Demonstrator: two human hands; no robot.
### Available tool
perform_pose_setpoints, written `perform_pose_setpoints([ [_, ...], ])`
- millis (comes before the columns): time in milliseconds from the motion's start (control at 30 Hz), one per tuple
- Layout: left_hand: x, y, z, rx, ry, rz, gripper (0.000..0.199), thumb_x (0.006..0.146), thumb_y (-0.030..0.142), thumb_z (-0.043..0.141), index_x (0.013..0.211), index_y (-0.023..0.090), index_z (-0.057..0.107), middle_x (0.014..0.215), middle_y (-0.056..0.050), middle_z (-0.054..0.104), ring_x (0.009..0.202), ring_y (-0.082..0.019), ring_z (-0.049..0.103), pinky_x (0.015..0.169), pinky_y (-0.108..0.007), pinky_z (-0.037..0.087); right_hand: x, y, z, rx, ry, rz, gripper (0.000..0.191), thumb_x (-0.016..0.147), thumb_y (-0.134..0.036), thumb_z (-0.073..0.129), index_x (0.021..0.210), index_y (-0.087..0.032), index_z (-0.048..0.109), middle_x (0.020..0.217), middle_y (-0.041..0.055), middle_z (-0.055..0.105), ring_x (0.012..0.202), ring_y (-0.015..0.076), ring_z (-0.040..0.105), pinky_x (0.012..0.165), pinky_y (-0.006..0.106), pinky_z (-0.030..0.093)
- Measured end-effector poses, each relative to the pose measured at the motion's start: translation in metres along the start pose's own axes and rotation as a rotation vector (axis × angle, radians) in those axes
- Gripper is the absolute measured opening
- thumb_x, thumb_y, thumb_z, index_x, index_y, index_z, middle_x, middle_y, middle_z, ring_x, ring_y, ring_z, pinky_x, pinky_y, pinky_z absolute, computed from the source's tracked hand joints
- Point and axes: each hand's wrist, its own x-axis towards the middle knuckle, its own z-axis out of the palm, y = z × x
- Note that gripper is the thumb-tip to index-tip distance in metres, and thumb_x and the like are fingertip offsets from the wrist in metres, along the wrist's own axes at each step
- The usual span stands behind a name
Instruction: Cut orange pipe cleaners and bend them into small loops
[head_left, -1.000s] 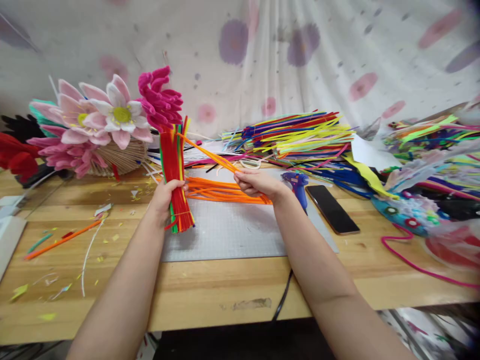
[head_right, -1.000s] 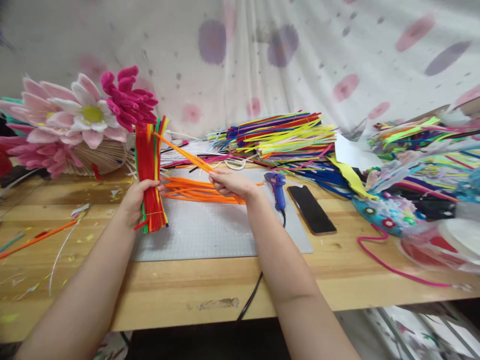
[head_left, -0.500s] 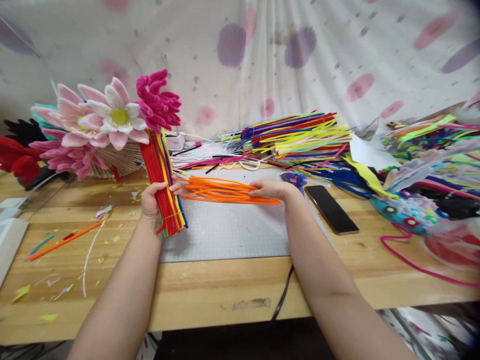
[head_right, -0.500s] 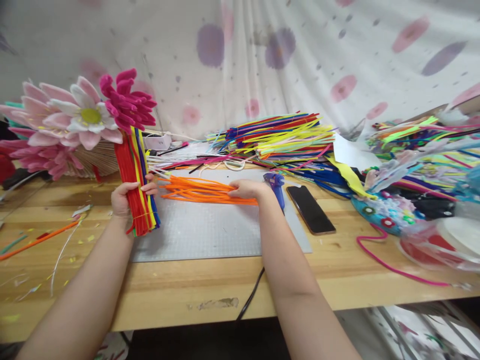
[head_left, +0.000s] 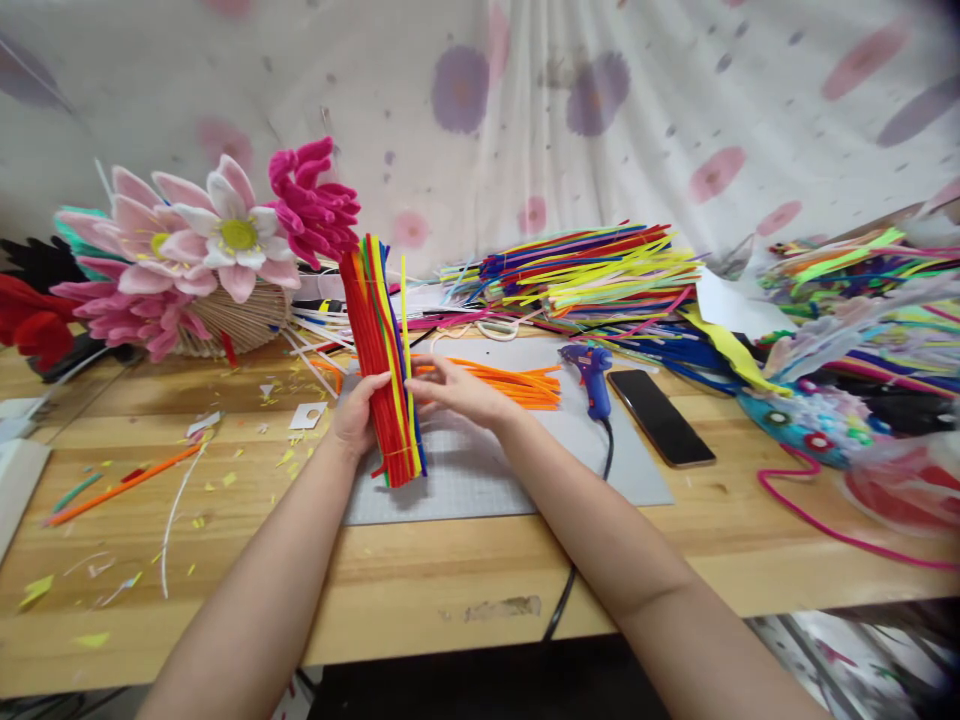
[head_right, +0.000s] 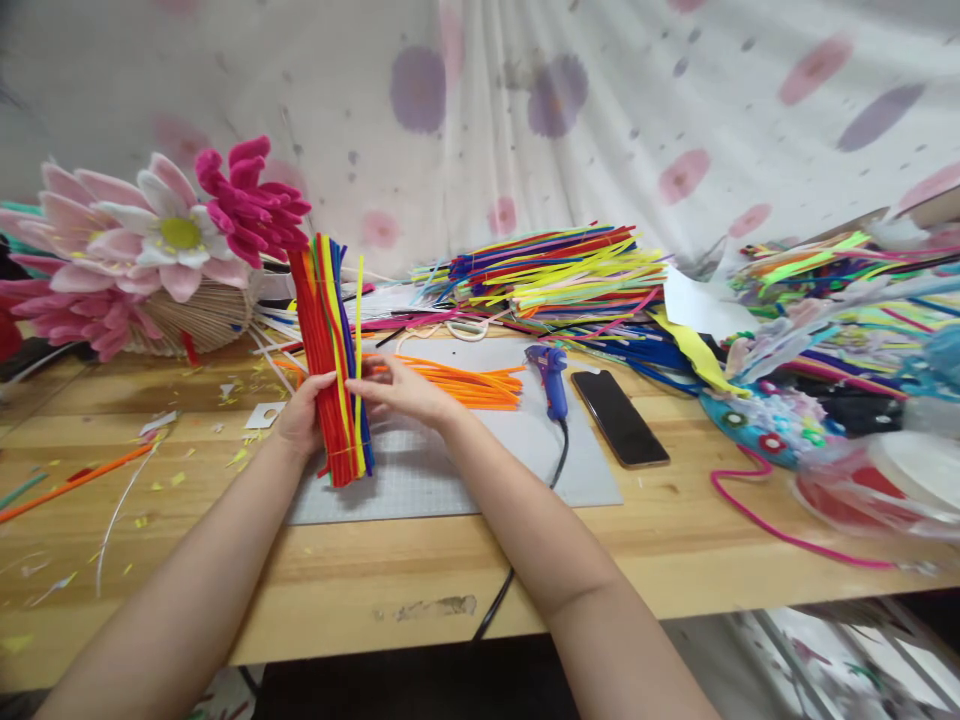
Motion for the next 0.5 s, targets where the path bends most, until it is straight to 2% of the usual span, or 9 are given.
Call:
perform_pose_setpoints([
  [67,0.0,-0.001,0.002,0.031,0.013,-0.008,0.031,0.072,0.035,0.058,0.095,0.014,0.063,0.083,-0.007,0.07,0.079,-0.021,0.066,0.074,-0.033,0.054,0.0,0.005,0.014,0.065,-0.045,-0.025,0.052,0.069,-0.035,0.065,0.115,-0.021,0.044,0.111,0.0037,0.057,0.097,0.016,0.057,0.085,0.032,0.049],
  [133,0.0,-0.001,0.005,0.054,-0.009,0.012,0.038,0.072,0.042,0.06,0.097,0.014,0.063,0.088,-0.008,0.07,0.087,-0.022,0.065,0.078,-0.033,0.052,0.0,0.007,0.019,0.069,-0.025,-0.063,0.054,0.068,-0.029,0.067,0.115,-0.02,0.044,0.117,0.0042,0.055,0.105,0.0161,0.053,0.094,0.031,0.043],
  [267,0.002,-0.006,0.012,0.035,-0.059,0.093,0.047,0.068,0.049,0.063,0.098,0.013,0.061,0.093,-0.009,0.069,0.094,-0.023,0.063,0.083,-0.033,0.05,0.0,0.001,0.017,0.018,0.081,-0.073,0.043,0.074,-0.028,0.058,0.114,-0.017,0.046,0.115,0.0061,0.057,0.105,0.0179,0.053,0.094,0.035,0.042],
  [400,0.004,-0.012,0.018,0.0,-0.002,0.227,0.042,0.062,0.04,0.071,0.094,0.015,0.061,0.091,-0.006,0.069,0.094,-0.02,0.062,0.083,-0.028,0.049,-0.001,-0.001,0.014,-0.345,0.287,-0.204,0.051,0.072,-0.025,0.059,0.121,-0.021,0.045,0.118,0.0055,0.053,0.11,0.0194,0.049,0.099,0.038,0.035],
  [500,0.004,-0.013,0.018,0.017,0.052,0.232,0.039,0.059,0.034,0.074,0.09,0.014,0.061,0.085,-0.004,0.069,0.09,-0.02,0.064,0.081,-0.028,0.05,-0.003,0.003,0.014,-0.562,0.266,-0.238,0.061,0.066,-0.028,0.066,0.123,-0.023,0.045,0.121,0.0073,0.049,0.113,0.0217,0.045,0.098,0.04,0.034],
])
